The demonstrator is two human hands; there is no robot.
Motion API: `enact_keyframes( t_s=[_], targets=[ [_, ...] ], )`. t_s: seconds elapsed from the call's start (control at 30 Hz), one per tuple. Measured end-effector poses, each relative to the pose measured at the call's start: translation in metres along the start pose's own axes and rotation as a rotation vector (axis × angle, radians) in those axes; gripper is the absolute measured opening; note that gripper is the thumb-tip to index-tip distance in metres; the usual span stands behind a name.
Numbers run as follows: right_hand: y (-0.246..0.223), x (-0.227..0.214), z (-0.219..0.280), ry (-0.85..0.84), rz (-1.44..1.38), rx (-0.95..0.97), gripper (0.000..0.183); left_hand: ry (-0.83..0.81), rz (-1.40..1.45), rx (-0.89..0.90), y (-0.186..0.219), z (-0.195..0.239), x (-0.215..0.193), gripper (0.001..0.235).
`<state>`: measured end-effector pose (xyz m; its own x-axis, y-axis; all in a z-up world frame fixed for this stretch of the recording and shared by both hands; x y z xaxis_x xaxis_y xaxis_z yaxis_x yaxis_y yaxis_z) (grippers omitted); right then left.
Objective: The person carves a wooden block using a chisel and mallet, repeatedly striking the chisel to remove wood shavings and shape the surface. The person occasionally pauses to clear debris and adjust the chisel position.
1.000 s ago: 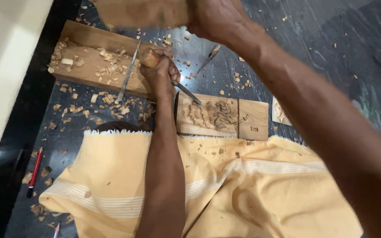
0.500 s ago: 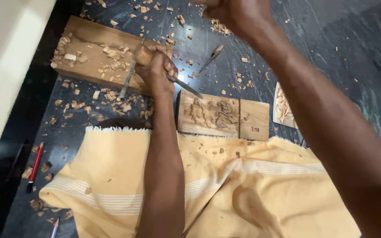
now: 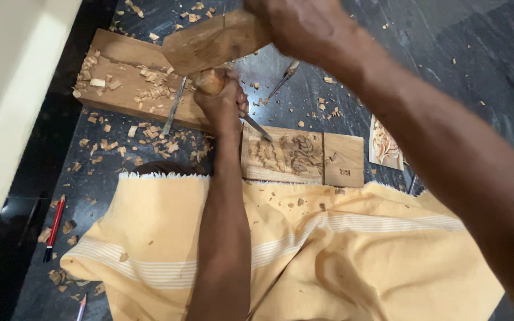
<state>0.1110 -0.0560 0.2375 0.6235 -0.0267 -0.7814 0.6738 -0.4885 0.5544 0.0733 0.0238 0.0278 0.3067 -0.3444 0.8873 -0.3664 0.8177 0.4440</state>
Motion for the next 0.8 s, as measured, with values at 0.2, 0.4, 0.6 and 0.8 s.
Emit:
enact_keyframes(
  t_s=[0.2,0.4,0.6,0.8],
  targets=[
    [0.008,0.050,-0.002,-0.236,-0.161,0.260,0.049,0.016,0.062,-0.008,-0.012,-0.004,-0.012,0.013],
    [0.008,0.032,0.012,0.069,-0.101,0.198,0.052,-0.103,0.121,0.034,-0.020,-0.007,-0.012,0.009],
    [0.020,0.026,0.054,-0.121,-0.075,0.360,0.054,0.135,0.066,0.034,0.000,-0.001,-0.023,0.010],
    [0.079,-0.029,0.111,0.038,-0.704,0.972,0.060,0.019,0.207,0.099,0.025,0.004,-0.012,0.012]
  ],
)
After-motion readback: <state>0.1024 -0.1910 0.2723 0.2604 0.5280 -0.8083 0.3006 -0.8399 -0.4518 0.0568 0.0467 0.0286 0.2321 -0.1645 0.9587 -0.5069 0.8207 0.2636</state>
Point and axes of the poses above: each hand's wrist, its own z-axis away from the middle knuckle, its own x-axis out of the palm, y = z × x, the point moved 8 cm from there along -z, towards the middle knuckle, and after that the axes turned 14 degrees about z, right-handed, at the moved point
